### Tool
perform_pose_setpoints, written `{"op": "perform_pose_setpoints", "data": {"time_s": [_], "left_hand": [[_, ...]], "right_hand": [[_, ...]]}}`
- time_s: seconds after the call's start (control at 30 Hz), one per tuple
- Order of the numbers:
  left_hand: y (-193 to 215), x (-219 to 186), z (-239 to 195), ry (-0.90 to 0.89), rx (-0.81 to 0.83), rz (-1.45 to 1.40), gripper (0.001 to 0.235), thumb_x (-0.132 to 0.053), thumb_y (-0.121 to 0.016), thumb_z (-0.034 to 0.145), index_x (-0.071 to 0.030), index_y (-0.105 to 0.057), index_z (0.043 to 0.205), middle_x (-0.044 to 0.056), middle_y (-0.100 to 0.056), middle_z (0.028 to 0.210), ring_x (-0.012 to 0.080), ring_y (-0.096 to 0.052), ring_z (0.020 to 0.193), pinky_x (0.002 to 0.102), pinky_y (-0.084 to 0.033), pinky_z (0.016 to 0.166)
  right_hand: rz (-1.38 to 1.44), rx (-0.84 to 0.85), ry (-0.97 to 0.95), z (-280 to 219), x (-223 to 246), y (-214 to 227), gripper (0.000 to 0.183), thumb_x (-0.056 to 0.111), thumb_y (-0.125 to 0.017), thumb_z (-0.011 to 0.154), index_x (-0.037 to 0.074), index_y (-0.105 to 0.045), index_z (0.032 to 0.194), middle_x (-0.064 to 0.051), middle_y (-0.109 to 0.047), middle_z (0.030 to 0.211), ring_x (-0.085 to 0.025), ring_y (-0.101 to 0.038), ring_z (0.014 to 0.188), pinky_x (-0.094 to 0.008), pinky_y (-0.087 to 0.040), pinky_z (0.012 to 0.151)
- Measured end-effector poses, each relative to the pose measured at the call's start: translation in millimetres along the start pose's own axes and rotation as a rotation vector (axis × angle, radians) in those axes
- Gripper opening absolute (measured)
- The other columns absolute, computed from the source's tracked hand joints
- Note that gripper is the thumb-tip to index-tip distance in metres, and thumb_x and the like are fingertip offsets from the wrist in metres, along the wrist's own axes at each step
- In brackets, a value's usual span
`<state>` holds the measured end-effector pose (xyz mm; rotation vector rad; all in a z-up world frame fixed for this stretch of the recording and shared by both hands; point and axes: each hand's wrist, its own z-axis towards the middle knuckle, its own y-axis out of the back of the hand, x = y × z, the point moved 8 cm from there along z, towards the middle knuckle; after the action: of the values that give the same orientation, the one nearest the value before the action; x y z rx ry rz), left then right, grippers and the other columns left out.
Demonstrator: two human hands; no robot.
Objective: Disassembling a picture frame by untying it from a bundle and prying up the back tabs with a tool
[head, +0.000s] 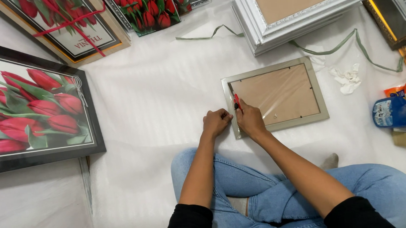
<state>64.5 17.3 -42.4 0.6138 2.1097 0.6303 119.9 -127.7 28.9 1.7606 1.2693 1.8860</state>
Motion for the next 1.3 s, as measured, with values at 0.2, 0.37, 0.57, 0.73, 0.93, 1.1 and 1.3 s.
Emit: {"op": "perform_pose_setpoints", "data": {"time_s": [0.2, 0.37, 0.57, 0.73, 0.93, 1.1, 1.3], "left_hand": [[-7, 8, 8, 0.008, -0.012, 0.014, 0.034, -0.051, -0.063, 0.095, -0.020, -0.072, 0.108, 0.009, -0.068, 0.095, 0.0293, -0.059, 0.112, 0.041, -0.040, 0.103], [0, -1, 6, -0.031, -0.035, -0.042, 0.040, -0.044, -0.068, 0.093, -0.023, -0.058, 0.125, 0.006, -0.069, 0.097, 0.0301, -0.059, 0.111, 0.045, -0.040, 0.104], [2, -6, 0, -0.032, -0.025, -0.045, 0.060, -0.042, -0.067, 0.095, -0.025, -0.044, 0.147, 0.006, -0.069, 0.100, 0.0310, -0.059, 0.111, 0.046, -0.040, 0.105], [4, -11, -3, -0.035, -0.025, -0.047, 0.061, -0.041, -0.067, 0.095, -0.025, -0.043, 0.149, 0.006, -0.070, 0.100, 0.0309, -0.059, 0.111, 0.046, -0.040, 0.105], [1, -6, 1, -0.026, -0.028, -0.036, 0.061, -0.043, -0.067, 0.095, -0.027, -0.044, 0.149, 0.006, -0.069, 0.101, 0.0304, -0.059, 0.112, 0.046, -0.040, 0.106], [1, -6, 3, -0.036, -0.036, -0.032, 0.061, -0.044, -0.068, 0.095, -0.027, -0.044, 0.148, 0.005, -0.069, 0.099, 0.0303, -0.059, 0.111, 0.046, -0.040, 0.105], [5, -10, -2, -0.034, -0.028, -0.038, 0.061, -0.043, -0.067, 0.096, -0.026, -0.044, 0.149, 0.005, -0.070, 0.099, 0.0307, -0.059, 0.112, 0.046, -0.039, 0.106]], "right_hand": [[-0.044, 0.037, -0.018, 4, -3, -5, 0.047, 0.021, -0.055, 0.096, 0.004, -0.063, 0.139, -0.026, -0.075, 0.099, -0.042, -0.072, 0.097, -0.053, -0.057, 0.083], [-0.077, 0.085, -0.028, 6, 12, -1, 0.049, 0.017, -0.050, 0.096, -0.001, -0.060, 0.140, -0.029, -0.075, 0.098, -0.045, -0.073, 0.096, -0.053, -0.059, 0.080], [-0.171, 0.165, -0.003, 26, 0, -24, 0.055, 0.016, -0.061, 0.090, -0.006, -0.058, 0.140, -0.027, -0.074, 0.093, -0.044, -0.074, 0.091, -0.051, -0.062, 0.072], [-0.188, 0.149, -0.007, 37, -7, -27, 0.049, 0.017, -0.056, 0.091, -0.003, -0.064, 0.134, -0.025, -0.075, 0.088, -0.043, -0.075, 0.088, -0.050, -0.062, 0.067], [-0.148, 0.205, -0.052, 14, 17, -3, 0.049, 0.011, -0.050, 0.089, -0.007, -0.065, 0.131, -0.030, -0.074, 0.091, -0.048, -0.073, 0.091, -0.054, -0.061, 0.070], [-0.206, 0.249, -0.024, 4, -3, -13, 0.043, 0.016, -0.053, 0.086, -0.003, -0.073, 0.119, -0.030, -0.074, 0.087, -0.050, -0.073, 0.090, -0.057, -0.060, 0.070], [-0.142, 0.285, -0.067, -15, 17, 6, 0.043, 0.011, -0.053, 0.083, -0.008, -0.074, 0.116, -0.034, -0.073, 0.094, -0.053, -0.071, 0.094, -0.055, -0.060, 0.078]]}}
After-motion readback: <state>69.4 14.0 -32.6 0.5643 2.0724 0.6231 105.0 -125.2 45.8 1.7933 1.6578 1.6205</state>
